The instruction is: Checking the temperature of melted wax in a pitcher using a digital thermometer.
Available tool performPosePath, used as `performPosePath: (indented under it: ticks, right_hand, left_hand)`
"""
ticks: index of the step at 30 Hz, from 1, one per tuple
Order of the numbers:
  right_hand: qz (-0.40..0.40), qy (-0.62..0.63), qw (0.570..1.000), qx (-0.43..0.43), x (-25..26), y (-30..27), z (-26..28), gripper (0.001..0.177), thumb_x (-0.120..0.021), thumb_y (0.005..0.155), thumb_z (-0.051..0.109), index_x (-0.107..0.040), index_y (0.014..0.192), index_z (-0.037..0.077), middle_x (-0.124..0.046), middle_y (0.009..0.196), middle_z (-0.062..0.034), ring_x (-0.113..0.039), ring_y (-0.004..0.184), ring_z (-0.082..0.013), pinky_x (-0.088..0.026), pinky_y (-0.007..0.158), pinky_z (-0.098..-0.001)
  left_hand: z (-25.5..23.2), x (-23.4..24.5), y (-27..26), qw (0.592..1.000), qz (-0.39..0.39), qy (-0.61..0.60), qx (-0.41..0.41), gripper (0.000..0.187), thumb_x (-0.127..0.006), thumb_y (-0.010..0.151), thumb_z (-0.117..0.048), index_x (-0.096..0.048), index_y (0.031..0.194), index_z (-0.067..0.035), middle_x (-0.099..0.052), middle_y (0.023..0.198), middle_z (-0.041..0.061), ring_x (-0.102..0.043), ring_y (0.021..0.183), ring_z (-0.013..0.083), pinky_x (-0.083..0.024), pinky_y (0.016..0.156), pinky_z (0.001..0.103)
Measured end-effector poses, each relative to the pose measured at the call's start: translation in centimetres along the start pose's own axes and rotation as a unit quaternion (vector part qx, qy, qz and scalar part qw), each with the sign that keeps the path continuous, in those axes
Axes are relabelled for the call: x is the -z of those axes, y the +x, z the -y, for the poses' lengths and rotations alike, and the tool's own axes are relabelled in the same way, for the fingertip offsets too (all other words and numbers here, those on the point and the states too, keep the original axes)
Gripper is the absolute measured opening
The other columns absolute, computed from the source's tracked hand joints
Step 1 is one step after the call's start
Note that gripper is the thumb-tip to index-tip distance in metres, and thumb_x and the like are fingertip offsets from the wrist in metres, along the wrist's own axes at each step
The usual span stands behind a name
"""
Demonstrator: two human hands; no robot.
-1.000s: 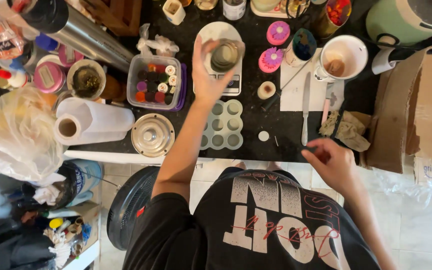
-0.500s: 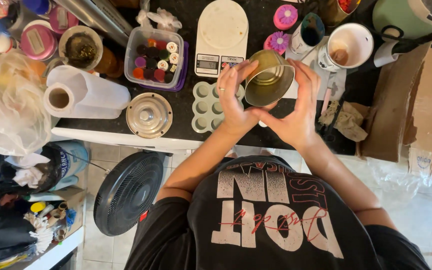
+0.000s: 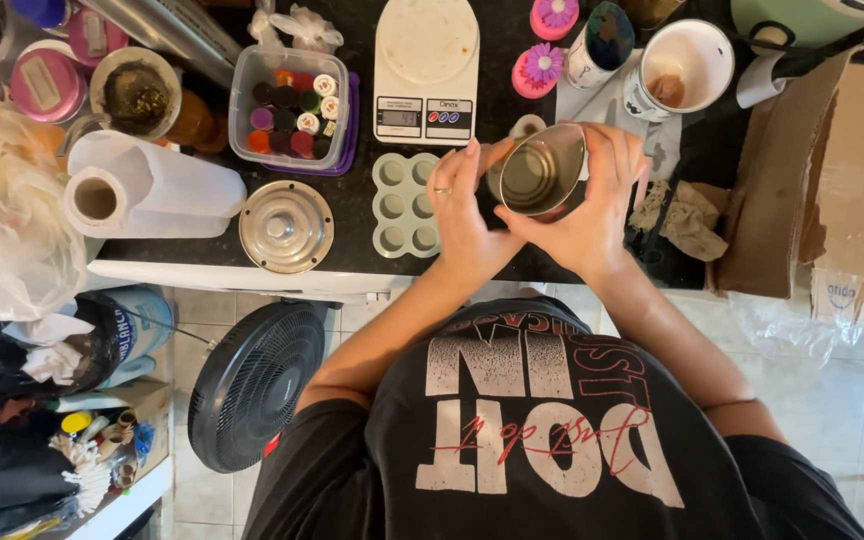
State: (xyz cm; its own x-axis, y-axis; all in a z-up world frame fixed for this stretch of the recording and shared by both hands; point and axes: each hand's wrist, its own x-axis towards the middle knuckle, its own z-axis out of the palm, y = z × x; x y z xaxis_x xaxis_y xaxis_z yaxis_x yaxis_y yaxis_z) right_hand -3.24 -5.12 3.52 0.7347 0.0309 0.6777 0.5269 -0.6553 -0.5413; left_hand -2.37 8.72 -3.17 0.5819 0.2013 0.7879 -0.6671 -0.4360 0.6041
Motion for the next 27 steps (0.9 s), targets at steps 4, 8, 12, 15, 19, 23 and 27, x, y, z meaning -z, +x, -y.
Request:
performPosePath:
  ticks: [4, 8, 12, 15, 19, 23, 27]
  right_hand:
    - [0.061, 0.011, 0.998, -0.012, 2.3, -1.0, -1.4, 0.082, -0.105, 0.065, 0.035, -0.059, 0.117, -0.01, -0.057, 0.113, -0.0219, -0.051, 0.103, -0.0393, -0.038, 0.097, -0.0469]
    - [0.073, 0.006, 0.997, 0.023, 2.9, -0.1, -3.3, 0.081, -0.104, 0.072, 0.037, -0.06, 0.12, -0.01, -0.057, 0.115, -0.0228, -0.048, 0.103, -0.0392, -0.036, 0.096, -0.0455]
    - [0.09, 0.067, 0.994, 0.001, 1.9, -0.4, -2.7, 0.088, -0.104, 0.064, 0.04, -0.06, 0.12, -0.01, -0.06, 0.116, -0.0223, -0.051, 0.106, -0.039, -0.036, 0.097, -0.0467]
    - [0.122, 0.064, 0.99, -0.006, 2.4, -0.8, -2.8, 0.086, -0.102, 0.062, 0.046, -0.063, 0.119, -0.006, -0.063, 0.119, -0.0169, -0.054, 0.11, -0.0345, -0.035, 0.098, -0.0425]
    - [0.094, 0.052, 0.994, 0.02, 2.6, -0.8, -2.4, 0.084, -0.101, 0.067, 0.044, -0.062, 0.122, -0.007, -0.061, 0.118, -0.018, -0.053, 0.107, -0.0365, -0.038, 0.098, -0.0433]
    - [0.101, 0.024, 0.994, 0.039, 3.5, -0.5, -2.7, 0.085, -0.101, 0.066, 0.045, -0.062, 0.118, -0.01, -0.06, 0.114, -0.0215, -0.053, 0.105, -0.0399, -0.04, 0.097, -0.0459]
    - [0.096, 0.052, 0.994, 0.028, 3.2, -1.0, -2.9, 0.088, -0.101, 0.066, 0.043, -0.06, 0.126, -0.008, -0.059, 0.119, -0.0208, -0.051, 0.108, -0.0381, -0.039, 0.1, -0.0467]
  left_hand:
    - [0.1, 4.3, -0.5, 0.99, 0.131, -0.025, 0.045, 0.104, -0.093, 0.074, -0.036, -0.036, 0.155, -0.004, -0.059, 0.144, 0.009, -0.05, 0.137, 0.0271, -0.026, 0.121, 0.048]
    - [1.8, 7.1, -1.2, 0.986, 0.161, 0.001, 0.049, 0.107, -0.1, 0.069, -0.042, -0.043, 0.149, 0.0, -0.054, 0.146, 0.016, -0.05, 0.135, 0.036, -0.027, 0.12, 0.054]
    - [0.8, 8.3, -0.8, 0.985, 0.158, 0.016, 0.068, 0.103, -0.1, 0.069, -0.038, -0.044, 0.147, 0.0, -0.054, 0.145, 0.015, -0.05, 0.135, 0.0365, -0.028, 0.119, 0.056]
    - [1.0, 8.9, -1.4, 0.986, 0.153, 0.017, 0.069, 0.102, -0.1, 0.069, -0.037, -0.045, 0.146, 0.001, -0.054, 0.144, 0.015, -0.05, 0.134, 0.0371, -0.028, 0.118, 0.057]
    - [1.3, 9.1, -1.9, 0.984, 0.161, 0.029, 0.072, 0.099, -0.1, 0.069, -0.037, -0.046, 0.143, 0.001, -0.055, 0.141, 0.017, -0.052, 0.133, 0.0395, -0.029, 0.117, 0.059]
    - [1.3, 9.3, -1.7, 0.985, 0.154, 0.023, 0.081, 0.094, -0.099, 0.073, -0.033, -0.046, 0.144, -0.001, -0.054, 0.142, 0.015, -0.05, 0.135, 0.0377, -0.028, 0.118, 0.06]
    - [1.5, 9.1, -1.8, 0.984, 0.156, 0.024, 0.081, 0.094, -0.099, 0.073, -0.032, -0.046, 0.145, -0.002, -0.053, 0.143, 0.014, -0.049, 0.136, 0.0373, -0.026, 0.119, 0.059]
